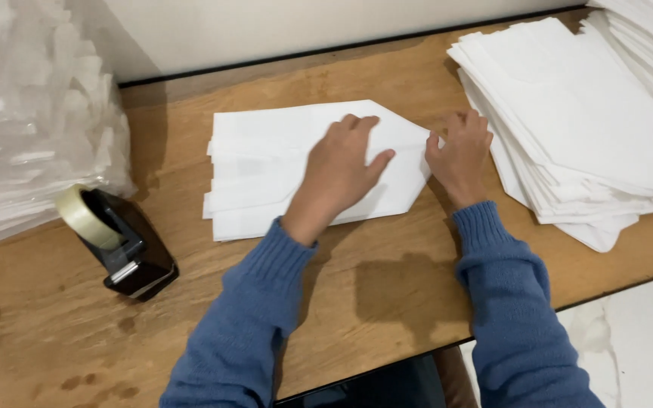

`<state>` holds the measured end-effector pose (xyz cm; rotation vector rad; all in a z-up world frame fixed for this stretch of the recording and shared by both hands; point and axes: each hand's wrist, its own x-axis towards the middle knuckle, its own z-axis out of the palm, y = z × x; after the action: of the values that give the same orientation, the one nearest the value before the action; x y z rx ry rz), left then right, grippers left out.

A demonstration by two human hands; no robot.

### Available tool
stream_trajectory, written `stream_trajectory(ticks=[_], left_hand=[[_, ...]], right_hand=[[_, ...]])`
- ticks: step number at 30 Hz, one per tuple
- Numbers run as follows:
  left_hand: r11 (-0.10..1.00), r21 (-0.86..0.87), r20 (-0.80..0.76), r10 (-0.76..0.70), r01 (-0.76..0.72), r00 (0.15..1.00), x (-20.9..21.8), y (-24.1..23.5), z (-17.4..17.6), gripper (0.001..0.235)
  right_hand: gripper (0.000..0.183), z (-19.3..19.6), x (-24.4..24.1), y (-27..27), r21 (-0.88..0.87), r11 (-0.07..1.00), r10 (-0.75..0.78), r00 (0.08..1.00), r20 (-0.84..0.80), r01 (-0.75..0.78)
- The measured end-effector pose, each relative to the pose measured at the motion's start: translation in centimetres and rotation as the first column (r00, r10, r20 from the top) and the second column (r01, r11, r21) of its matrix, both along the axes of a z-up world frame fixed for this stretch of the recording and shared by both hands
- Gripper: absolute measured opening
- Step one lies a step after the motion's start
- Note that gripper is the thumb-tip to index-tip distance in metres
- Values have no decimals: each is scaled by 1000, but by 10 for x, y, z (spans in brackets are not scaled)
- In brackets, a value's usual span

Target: Folding white non-woven bags, stacking them, and then placing the stack into a clear plastic bag for final packaging.

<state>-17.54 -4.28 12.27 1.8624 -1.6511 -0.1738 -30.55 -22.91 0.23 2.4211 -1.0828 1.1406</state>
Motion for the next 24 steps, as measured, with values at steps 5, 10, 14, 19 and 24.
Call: stream_trajectory(ticks=[5,10,14,19,24], left_hand=[[997,-36,-75,-72,69,995,-54,-112,-69,37],[991,-54,-99,-125,120,987,-106,-179,-107,40],[990,-66,79,-120,125,990,-119,-182,-94,68],[1000,-22,299,6,0,954,-102,-169,-72,77],[997,-74,506,49,-13,861,-77,-142,-51,82]], right_hand=[[37,42,-45,-12,-32,998,-41,984,174,48],[67,47,-81,-15,526,762,-348,924,-159,377],[65,47,-104,-5,405,753,-332,830,-448,519],[79,63,-90,23,423,804,-268,891,-367,417],[66,63,-92,38,494,836,-74,941,-330,239]])
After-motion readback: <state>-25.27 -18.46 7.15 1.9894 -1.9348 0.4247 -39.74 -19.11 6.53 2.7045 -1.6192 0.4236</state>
